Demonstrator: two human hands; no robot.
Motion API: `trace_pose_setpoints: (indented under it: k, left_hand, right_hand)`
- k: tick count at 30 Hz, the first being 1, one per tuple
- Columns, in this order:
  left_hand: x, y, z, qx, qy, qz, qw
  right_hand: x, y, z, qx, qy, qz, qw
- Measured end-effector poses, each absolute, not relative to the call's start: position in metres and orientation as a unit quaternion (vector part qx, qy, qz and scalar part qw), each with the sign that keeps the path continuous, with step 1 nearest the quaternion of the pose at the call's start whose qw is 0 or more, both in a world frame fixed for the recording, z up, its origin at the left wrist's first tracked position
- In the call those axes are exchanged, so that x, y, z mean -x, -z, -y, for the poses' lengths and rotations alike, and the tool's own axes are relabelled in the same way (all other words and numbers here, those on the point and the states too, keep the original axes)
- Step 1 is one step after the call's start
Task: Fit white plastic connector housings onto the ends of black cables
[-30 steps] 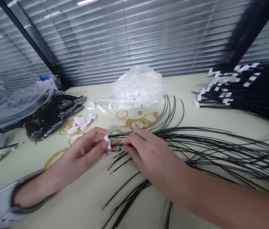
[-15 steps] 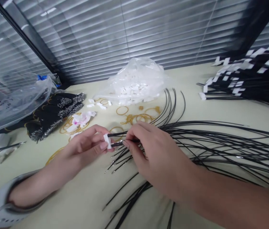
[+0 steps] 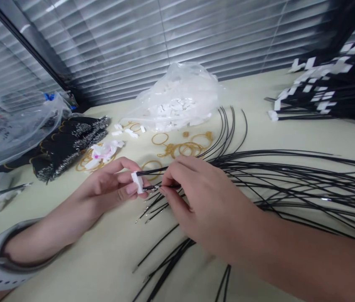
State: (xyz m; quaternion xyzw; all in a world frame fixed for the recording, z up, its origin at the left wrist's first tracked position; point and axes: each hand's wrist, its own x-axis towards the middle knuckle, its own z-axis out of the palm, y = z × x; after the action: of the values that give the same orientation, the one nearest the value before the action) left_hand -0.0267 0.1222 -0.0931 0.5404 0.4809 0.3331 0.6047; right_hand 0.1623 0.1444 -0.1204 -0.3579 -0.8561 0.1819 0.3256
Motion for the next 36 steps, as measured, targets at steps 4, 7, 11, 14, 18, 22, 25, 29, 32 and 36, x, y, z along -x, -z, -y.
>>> trace_pose_setpoints:
  k: [4,7,11,14,18,22,25,29,32,36]
  left_hand:
    - [0.0254,0.0914,-0.1212,-0.543,-0.331,-0.485,0.601]
    - [0.0249,0.0908,-0.1211,-0.548,-0.324,-0.489,0.596]
    - [0.0243,0.0910,-0.1214,-0.556,-0.315,-0.494,0.590]
    - [0.0237,0.0907,-0.1211,-0.553,-0.312,-0.501,0.588]
    - [0.0241,0.0900,-0.1204,-0.555,-0.314,-0.505,0.582]
    - [0.0258,0.0917,-0.1195,-0.570,-0.306,-0.506,0.570]
    - [0.0261,0.0934,-0.1193,-0.584,-0.313,-0.501,0.557]
    - [0.0255,0.0933,-0.1196,-0.590,-0.313,-0.517,0.536]
    - [0.0255,0.0929,-0.1197,-0.595,-0.305,-0.517,0.535]
    - [0.0255,0.0934,-0.1182,-0.594,-0.295,-0.516,0.543]
  right_hand:
    - [-0.1634,0.1212,-0.1437,0.337,-0.178,0.865,0.325]
    - [-0.1636,0.1216,-0.1433,0.336,-0.174,0.868,0.322]
    - [-0.1636,0.1223,-0.1422,0.344,-0.158,0.874,0.305]
    - [-0.1637,0.1231,-0.1415,0.340,-0.146,0.881,0.296]
    - [-0.1643,0.1240,-0.1407,0.342,-0.147,0.880,0.295]
    - [-0.1648,0.1234,-0.1397,0.349,-0.148,0.877,0.295]
    - [-0.1644,0.1222,-0.1400,0.347,-0.151,0.879,0.290]
    - [-0.1637,0.1212,-0.1410,0.327,-0.155,0.885,0.293]
    - [-0.1639,0.1217,-0.1410,0.320,-0.146,0.888,0.297]
    - [-0.1641,0.1232,-0.1406,0.320,-0.113,0.894,0.294]
